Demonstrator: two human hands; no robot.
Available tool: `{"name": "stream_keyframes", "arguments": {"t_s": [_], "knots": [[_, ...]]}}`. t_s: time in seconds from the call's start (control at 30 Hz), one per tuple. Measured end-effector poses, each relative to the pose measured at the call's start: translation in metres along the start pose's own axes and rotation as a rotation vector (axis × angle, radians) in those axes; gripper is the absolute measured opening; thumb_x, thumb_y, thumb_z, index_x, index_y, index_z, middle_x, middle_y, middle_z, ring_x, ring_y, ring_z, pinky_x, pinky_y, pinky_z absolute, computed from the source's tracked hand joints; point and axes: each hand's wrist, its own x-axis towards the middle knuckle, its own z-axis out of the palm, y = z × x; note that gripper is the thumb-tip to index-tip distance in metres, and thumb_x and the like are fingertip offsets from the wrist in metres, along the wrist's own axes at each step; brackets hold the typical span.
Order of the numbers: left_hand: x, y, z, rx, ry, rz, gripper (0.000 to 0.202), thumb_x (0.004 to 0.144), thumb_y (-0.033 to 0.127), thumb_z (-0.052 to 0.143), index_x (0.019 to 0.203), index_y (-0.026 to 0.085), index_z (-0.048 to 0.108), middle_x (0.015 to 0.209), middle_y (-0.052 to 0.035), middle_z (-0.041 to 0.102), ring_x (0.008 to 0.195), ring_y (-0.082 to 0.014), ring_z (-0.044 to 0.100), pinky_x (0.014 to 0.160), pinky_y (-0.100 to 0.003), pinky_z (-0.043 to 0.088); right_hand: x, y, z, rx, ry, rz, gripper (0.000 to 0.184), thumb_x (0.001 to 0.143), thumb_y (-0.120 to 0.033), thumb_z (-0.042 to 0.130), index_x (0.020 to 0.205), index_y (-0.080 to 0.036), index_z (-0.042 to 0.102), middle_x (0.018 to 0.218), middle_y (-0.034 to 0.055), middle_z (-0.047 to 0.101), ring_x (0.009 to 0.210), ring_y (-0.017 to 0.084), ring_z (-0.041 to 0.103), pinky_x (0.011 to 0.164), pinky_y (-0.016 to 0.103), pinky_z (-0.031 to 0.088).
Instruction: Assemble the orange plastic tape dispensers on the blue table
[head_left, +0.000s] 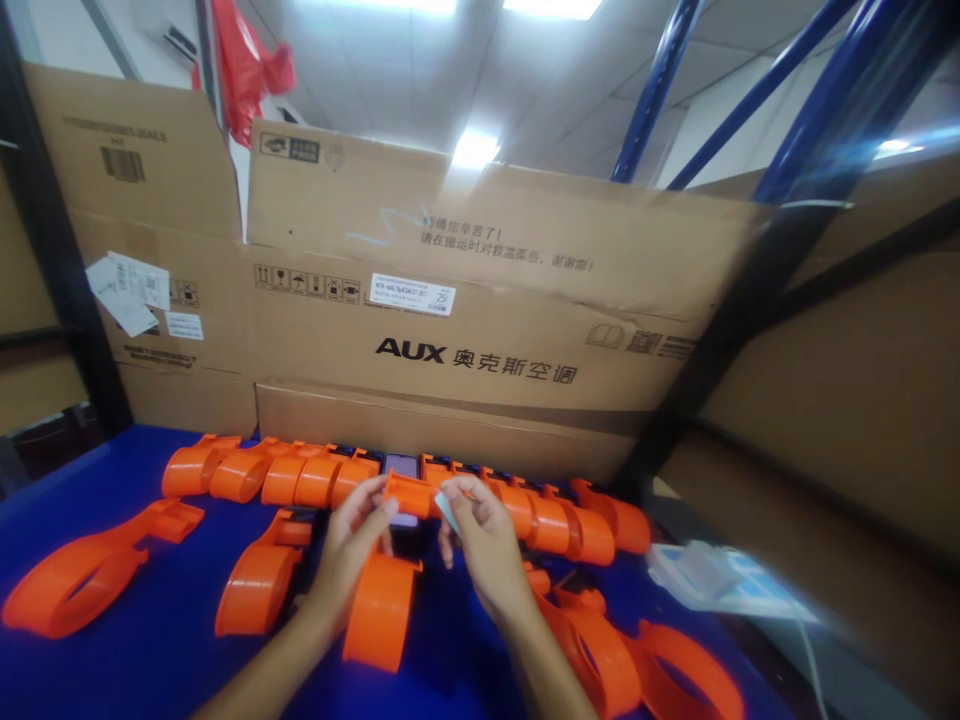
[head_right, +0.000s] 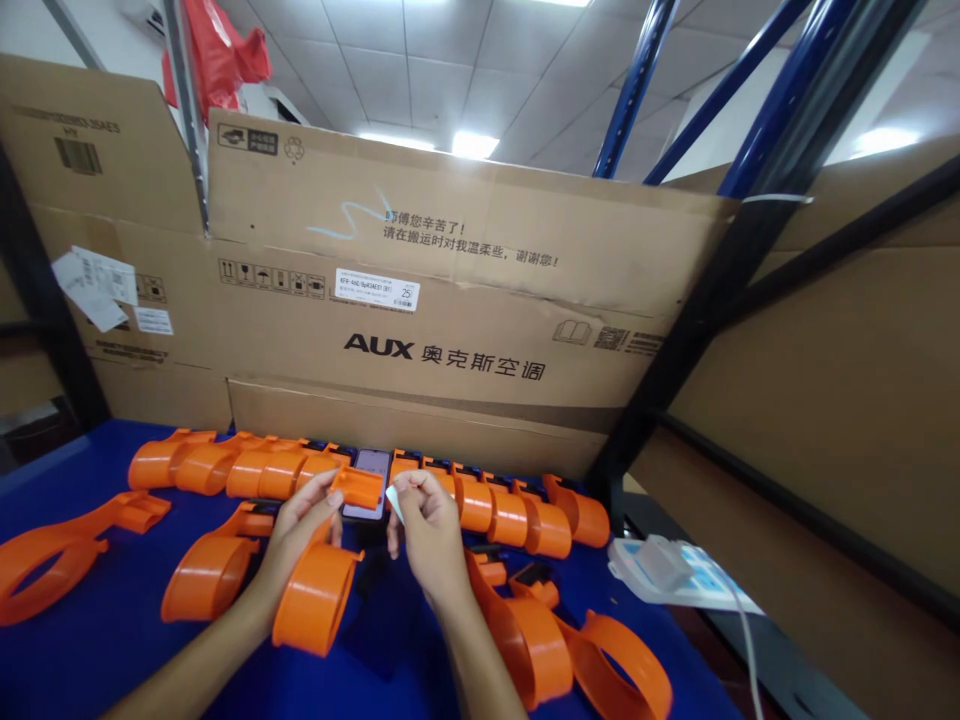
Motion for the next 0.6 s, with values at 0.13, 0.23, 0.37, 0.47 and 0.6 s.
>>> {"name": "stream_keyframes", "arguments": {"t_s": [0.13, 0.23, 0.37, 0.47, 0.6], "knots": [[0.002, -0.005, 0.001, 0.0, 0.004, -0.026, 0.05, 0.076, 0.048, 0.077, 0.116, 0.02, 0.068, 0.063, 0.0033, 0.061, 0.05, -0.0112, 0.053, 0.051, -0.022, 0.04, 0.0, -0.004, -0.006, -0.095, 0.019, -0.073, 0.033, 0.088, -0.046, 0.068, 0.105, -0.018, 0.066, 0.057, -0.0059, 0.054, 0.044, 0.009, 0.047, 0.043, 0.021, 0.038], [0.005, -0.011, -0.001, 0.015, -0.018, -0.031, 0.051, 0.079, 0.048, 0.074, 0.12, 0.019, 0.065, 0.062, 0.0032, 0.061, 0.048, -0.0103, 0.051, 0.05, -0.022, 0.039, -0.001, -0.005, -0.016, -0.134, 0.012, -0.111, 0.035, 0.088, -0.045, 0.07, 0.111, -0.019, 0.067, 0.063, -0.0038, 0.058, 0.048, 0.009, 0.047, 0.044, 0.021, 0.038], [0.005, -0.014, -0.002, 0.043, -0.029, -0.043, 0.052, 0.083, 0.048, 0.071, 0.124, 0.017, 0.062, 0.054, 0.0051, 0.056, 0.047, -0.0105, 0.051, 0.052, -0.021, 0.039, -0.001, -0.002, -0.025, -0.128, 0.014, -0.164, 0.035, 0.084, -0.043, 0.074, 0.112, -0.023, 0.066, 0.085, 0.0028, 0.068, 0.056, 0.012, 0.054, 0.046, 0.022, 0.042], [0.0, -0.013, 0.0, 0.053, -0.037, -0.052, 0.052, 0.083, 0.048, 0.07, 0.124, 0.016, 0.062, 0.056, 0.0045, 0.057, 0.046, -0.0102, 0.053, 0.052, -0.021, 0.039, 0.001, 0.002, -0.027, -0.159, 0.018, -0.181, 0.028, 0.084, -0.042, 0.075, 0.104, -0.023, 0.07, 0.083, 0.0035, 0.07, 0.058, 0.013, 0.057, 0.049, 0.023, 0.044], [-0.003, -0.013, 0.004, 0.03, -0.023, -0.044, 0.053, 0.08, 0.049, 0.073, 0.122, 0.016, 0.064, 0.062, 0.0034, 0.059, 0.047, -0.0098, 0.053, 0.049, -0.021, 0.04, 0.0, 0.004, -0.027, -0.173, 0.029, -0.189, 0.027, 0.083, -0.04, 0.075, 0.103, -0.023, 0.072, 0.083, 0.0049, 0.072, 0.061, 0.015, 0.06, 0.05, 0.025, 0.046]]}}
